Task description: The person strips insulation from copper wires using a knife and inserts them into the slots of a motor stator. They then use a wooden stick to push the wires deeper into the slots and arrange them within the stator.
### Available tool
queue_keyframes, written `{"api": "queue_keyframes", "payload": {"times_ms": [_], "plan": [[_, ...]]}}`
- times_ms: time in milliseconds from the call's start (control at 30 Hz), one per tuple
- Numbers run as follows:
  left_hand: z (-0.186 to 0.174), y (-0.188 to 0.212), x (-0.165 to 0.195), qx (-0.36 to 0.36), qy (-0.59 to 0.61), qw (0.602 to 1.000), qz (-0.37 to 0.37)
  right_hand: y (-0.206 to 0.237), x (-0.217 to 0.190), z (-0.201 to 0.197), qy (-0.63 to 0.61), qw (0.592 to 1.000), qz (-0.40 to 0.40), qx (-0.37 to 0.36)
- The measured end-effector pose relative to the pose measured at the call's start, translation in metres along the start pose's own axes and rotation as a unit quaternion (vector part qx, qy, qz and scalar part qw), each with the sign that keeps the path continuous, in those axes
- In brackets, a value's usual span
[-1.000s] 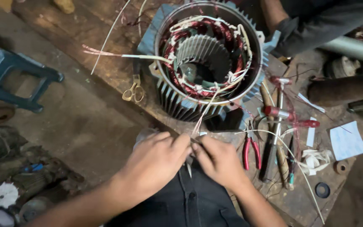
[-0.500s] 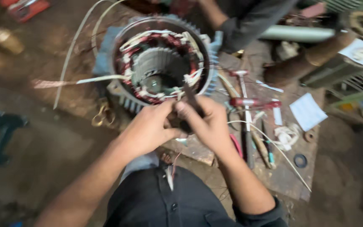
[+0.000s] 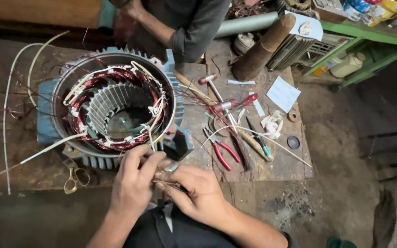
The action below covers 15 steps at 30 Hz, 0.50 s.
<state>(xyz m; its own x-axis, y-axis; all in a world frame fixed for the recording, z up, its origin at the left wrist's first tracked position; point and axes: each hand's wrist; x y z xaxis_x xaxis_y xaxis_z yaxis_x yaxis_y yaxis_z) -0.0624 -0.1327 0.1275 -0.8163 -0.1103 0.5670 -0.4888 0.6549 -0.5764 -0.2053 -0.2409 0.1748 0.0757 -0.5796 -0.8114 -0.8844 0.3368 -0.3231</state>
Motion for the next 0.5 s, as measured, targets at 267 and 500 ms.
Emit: {"api": "queue_keyframes", "payload": {"times_ms": [267,500], "plan": [[-0.017,0.024,-0.023,-0.067,0.309,0.901,-0.297,0.001,0.014,0.014,0.054,0.994,0.087,0.027],[-0.041,0.067,-0.004,-0.068,0.343,0.892,-0.285,0.012,0.044,0.053,0.248,0.967,-0.022,-0.057]]}}
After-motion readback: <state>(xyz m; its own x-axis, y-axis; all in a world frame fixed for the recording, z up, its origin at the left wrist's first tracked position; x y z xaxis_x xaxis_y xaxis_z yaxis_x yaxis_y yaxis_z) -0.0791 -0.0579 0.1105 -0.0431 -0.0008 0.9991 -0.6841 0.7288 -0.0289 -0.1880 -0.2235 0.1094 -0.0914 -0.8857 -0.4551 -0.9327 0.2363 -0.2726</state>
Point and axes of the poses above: each hand's wrist, its own y-axis away from the middle knuckle, its own z-axis out of the palm, x = y × z, and after that the axes turned 3 degrees about -z, right-handed
